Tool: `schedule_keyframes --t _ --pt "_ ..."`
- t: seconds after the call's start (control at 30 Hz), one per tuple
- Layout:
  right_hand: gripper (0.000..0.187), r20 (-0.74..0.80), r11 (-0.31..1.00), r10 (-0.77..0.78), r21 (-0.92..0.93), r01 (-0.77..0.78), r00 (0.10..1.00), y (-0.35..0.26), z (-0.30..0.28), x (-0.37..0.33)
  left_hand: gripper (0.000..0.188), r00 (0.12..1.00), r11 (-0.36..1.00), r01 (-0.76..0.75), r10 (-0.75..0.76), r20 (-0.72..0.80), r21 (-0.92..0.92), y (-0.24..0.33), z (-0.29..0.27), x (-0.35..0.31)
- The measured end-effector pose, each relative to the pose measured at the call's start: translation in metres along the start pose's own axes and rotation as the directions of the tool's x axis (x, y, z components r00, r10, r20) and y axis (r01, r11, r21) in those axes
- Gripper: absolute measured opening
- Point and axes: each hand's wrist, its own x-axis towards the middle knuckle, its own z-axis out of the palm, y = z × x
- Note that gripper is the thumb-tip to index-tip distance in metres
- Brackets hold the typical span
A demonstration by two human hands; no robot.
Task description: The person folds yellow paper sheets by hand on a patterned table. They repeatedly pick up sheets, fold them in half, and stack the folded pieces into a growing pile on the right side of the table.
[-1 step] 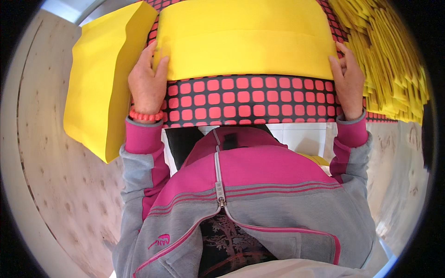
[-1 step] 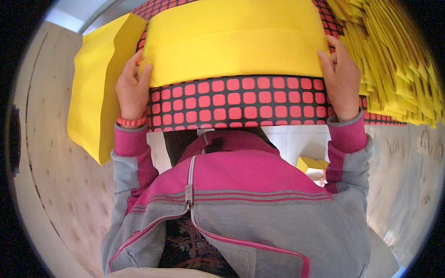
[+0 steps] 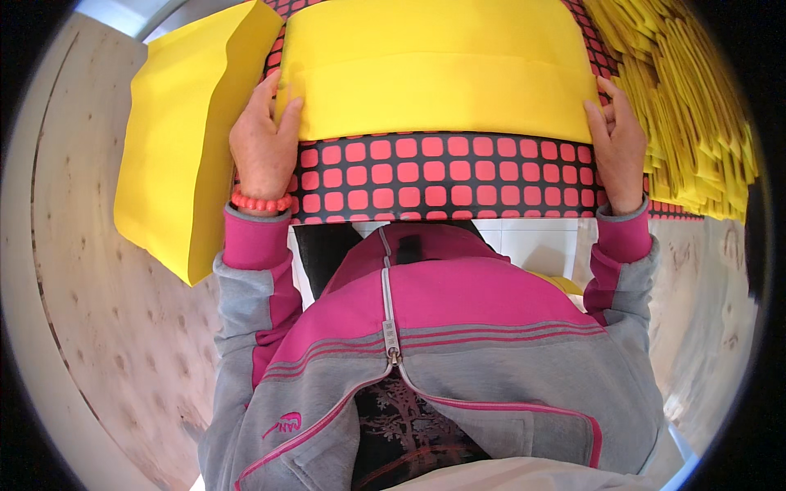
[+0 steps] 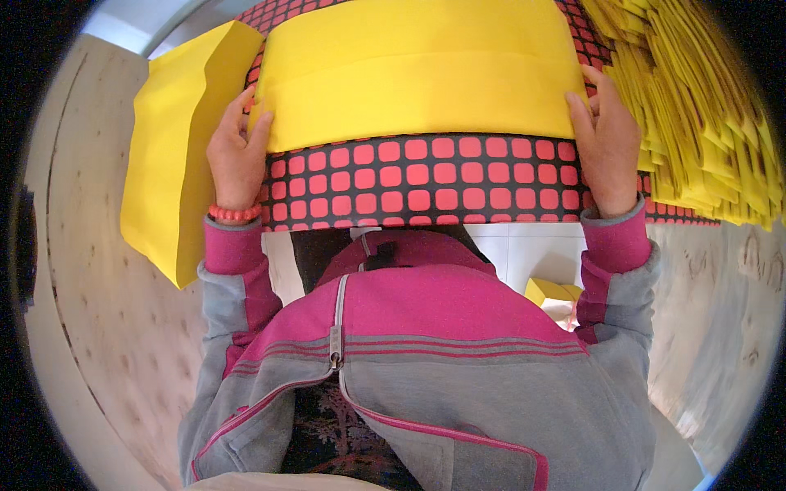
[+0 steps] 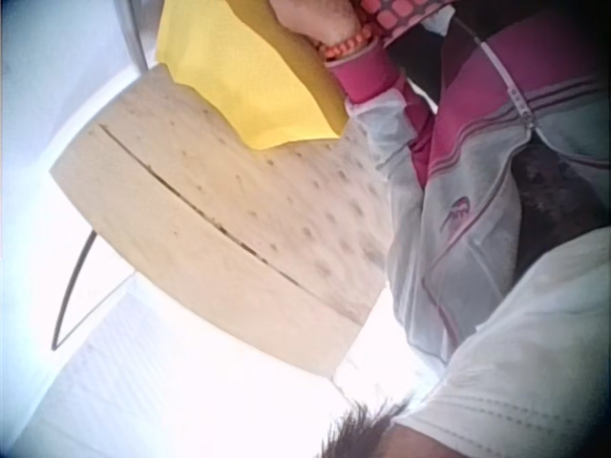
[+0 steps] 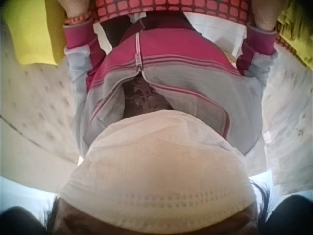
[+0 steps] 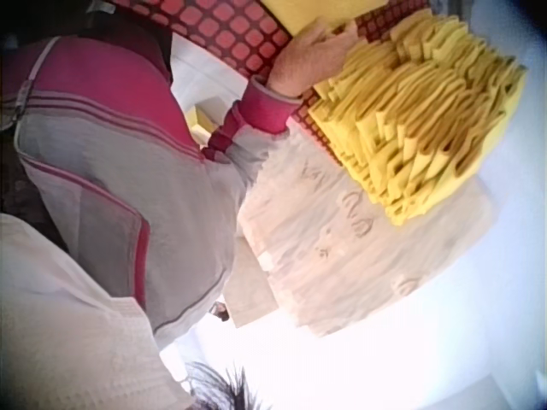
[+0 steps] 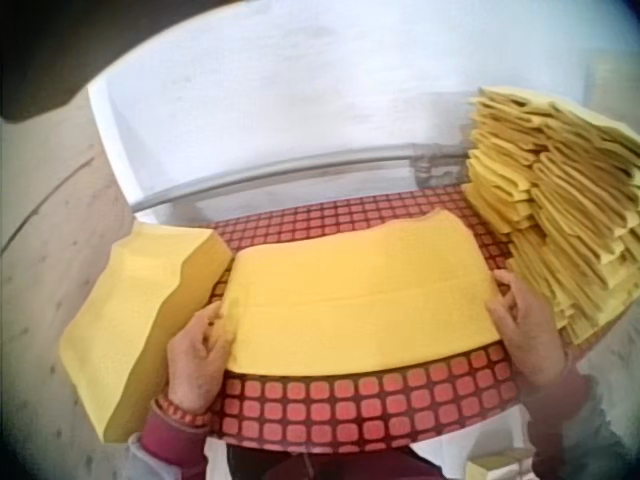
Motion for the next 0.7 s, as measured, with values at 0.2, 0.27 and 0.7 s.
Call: schedule_keyframes --t 0.2,0.27,0.7 --pt "0.036 -0.022 0.997 -0.053 -0.059 0.051 0.998 -0.001 0.0 -0.003 0.044 0.956 0.888 -0.208 0.274 -0.108 0.411 0.021 -0.004 -0.004" --pt "0.036 -0.023 0.997 -0.053 -0.055 0.052 0.998 0.0 0.0 -0.002 0.045 0.936 0.835 -0.288 0.35 -0.049 0.469 0.039 0.001 -0.013" --pt "0.033 -0.029 0.996 -0.089 -0.032 0.088 0.996 0.003 0.0 -0.001 0.076 0.804 0.842 -0.533 0.474 0.359 0.084 0.092 0.041 -0.037"
